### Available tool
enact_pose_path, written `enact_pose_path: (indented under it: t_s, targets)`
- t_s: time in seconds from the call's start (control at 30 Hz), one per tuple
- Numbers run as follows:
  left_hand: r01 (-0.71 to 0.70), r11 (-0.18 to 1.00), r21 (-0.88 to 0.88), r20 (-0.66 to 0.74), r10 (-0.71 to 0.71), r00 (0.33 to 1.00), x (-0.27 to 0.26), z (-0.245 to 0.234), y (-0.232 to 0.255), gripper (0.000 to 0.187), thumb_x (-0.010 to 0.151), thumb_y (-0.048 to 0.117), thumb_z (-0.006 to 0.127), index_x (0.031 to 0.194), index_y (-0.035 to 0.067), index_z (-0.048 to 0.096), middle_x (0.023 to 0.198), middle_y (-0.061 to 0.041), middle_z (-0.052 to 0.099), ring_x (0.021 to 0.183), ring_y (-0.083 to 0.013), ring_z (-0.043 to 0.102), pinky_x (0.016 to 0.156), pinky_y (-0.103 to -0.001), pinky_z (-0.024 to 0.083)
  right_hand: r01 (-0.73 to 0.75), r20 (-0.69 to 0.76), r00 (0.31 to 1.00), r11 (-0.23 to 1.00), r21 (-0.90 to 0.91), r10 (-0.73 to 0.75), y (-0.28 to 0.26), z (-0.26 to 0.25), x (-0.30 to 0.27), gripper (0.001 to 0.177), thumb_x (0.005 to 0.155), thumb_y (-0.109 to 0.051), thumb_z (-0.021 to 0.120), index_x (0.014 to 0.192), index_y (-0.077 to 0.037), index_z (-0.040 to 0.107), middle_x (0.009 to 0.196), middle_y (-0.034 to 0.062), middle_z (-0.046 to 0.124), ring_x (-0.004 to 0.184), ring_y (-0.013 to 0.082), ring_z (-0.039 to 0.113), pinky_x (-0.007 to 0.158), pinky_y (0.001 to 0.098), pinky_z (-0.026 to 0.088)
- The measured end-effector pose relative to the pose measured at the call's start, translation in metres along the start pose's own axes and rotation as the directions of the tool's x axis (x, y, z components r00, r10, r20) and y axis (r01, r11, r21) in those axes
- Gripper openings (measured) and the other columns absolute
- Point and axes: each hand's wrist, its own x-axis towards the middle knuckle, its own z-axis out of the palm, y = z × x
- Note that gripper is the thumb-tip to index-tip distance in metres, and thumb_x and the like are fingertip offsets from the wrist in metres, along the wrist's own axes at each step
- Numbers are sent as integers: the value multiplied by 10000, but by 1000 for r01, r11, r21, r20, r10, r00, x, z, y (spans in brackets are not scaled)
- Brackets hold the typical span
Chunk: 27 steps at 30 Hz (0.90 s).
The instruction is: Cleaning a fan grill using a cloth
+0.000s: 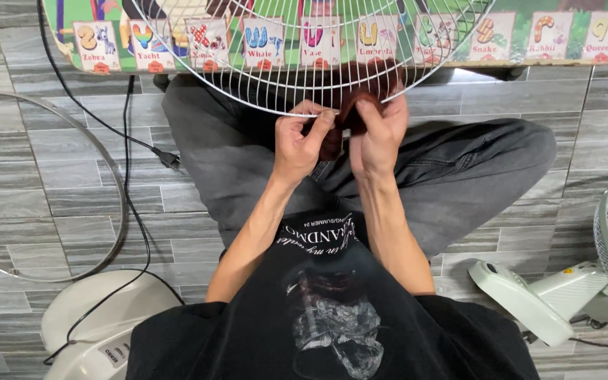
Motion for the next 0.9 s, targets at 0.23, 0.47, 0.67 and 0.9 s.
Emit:
enact_pose_path:
  t_s: [0.23,0.47,0.67,0.9]
  targets:
    - [11,1000,-6,-3,-11,1000,0,0,8,194,973,174,706,819,61,737,698,-77,730,743,-145,699,757,-317,542,126,109,989,968,-217,-104,1,-21,-5,528,811,104,753,1272,-36,537,1053,93,647,974,159,640,874,327,573]
    - [0,1000,3,-2,0,1000,-1,0,2,217,981,179,694,805,58,733,692,-79,727,744,-166,710,788,-331,543,98,66,994,989,-114,-91,8,-17,-6,573,811,129,750,1312,-39,530,1110,100,665,1017,168,663,900,321,564]
    - [68,997,-31,27,-67,997,-3,-3,6,170,976,142,665,871,13,696,744,-62,696,729,-134,637,744,-283,513,-17,-7,1000,1000,9,17,-7,8,-4,504,908,121,653,1368,-37,521,1132,81,678,983,145,649,919,281,538]
    - [103,992,-73,63,-98,993,-1,-5,1,121,967,88,622,948,-24,665,844,-66,693,758,-132,612,733,-250,512,-7,115,992,948,-317,46,-11,-5,2,503,920,102,557,1398,-19,458,1296,105,613,879,172,609,791,289,540]
